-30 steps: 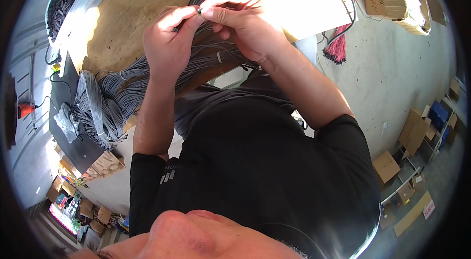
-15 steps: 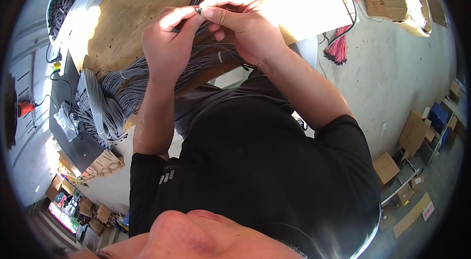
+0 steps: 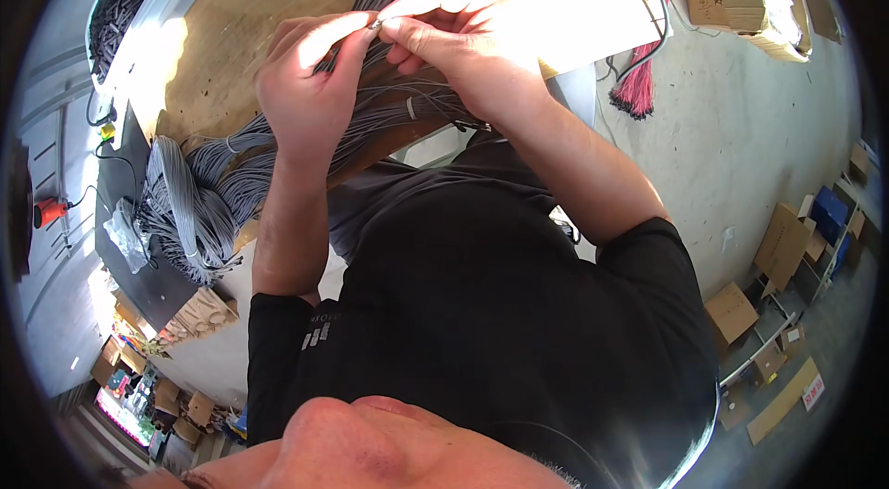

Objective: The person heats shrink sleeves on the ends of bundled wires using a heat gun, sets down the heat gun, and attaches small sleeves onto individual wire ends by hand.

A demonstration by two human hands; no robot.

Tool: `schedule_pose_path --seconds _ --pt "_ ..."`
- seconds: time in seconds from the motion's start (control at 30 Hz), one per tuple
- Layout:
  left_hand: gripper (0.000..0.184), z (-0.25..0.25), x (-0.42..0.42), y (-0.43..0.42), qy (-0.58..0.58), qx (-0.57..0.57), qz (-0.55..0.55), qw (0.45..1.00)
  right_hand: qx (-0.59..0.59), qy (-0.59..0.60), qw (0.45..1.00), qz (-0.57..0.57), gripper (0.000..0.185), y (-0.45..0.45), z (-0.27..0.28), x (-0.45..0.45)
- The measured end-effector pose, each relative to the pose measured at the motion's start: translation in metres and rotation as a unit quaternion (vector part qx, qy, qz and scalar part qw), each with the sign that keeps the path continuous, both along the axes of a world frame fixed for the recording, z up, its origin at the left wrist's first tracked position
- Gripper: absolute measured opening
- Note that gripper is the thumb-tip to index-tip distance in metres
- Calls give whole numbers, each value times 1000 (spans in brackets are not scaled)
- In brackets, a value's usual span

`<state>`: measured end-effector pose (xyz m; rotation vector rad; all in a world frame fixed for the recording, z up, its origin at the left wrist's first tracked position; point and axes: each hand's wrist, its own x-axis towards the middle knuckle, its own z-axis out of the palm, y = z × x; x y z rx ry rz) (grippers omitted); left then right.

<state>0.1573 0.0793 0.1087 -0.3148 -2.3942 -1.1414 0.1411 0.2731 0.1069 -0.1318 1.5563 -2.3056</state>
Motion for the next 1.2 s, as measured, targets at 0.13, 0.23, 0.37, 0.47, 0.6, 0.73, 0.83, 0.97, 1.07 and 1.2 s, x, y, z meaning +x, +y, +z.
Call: schedule_pose_path --seconds 0.13,0.23,0.37,0.47,0.6,0.73,0.83,0.97,1.07,1.2 --pt "11 -1 -2 0 48 -40 -6 998 53 20 998 4 12 4 4 0" --pt "11 -1 -3 -1 75 -68 -12 995 70 26 997 -3 11 5 6 0" --pt "14 -2 -3 -2 99 -85 -16 991 100 72 992 -6 9 6 4 -2" --pt "17 -1 -3 -4 112 -123 -18 986 163 104 981 -6 6 8 11 -3" --pt "20 -3 -3 -4 140 -137 -31 980 182 101 978 3 5 10 15 -2" --pt "19 -1 -2 -3 148 -149 -36 977 218 116 969 0 5 9 16 0" --pt "19 -1 -3 -3 151 -140 -41 978 201 91 975 -6 3 8 15 1" --pt "18 -1 -2 -2 126 -92 -53 986 99 63 993 -15 2 4 10 1" --pt "16 -4 3 -1 74 -19 -46 996 19 -91 995 31 3 4 13 3" --pt "12 -9 7 -2 -27 88 -40 995 40 -64 997 35 7 2 10 4"
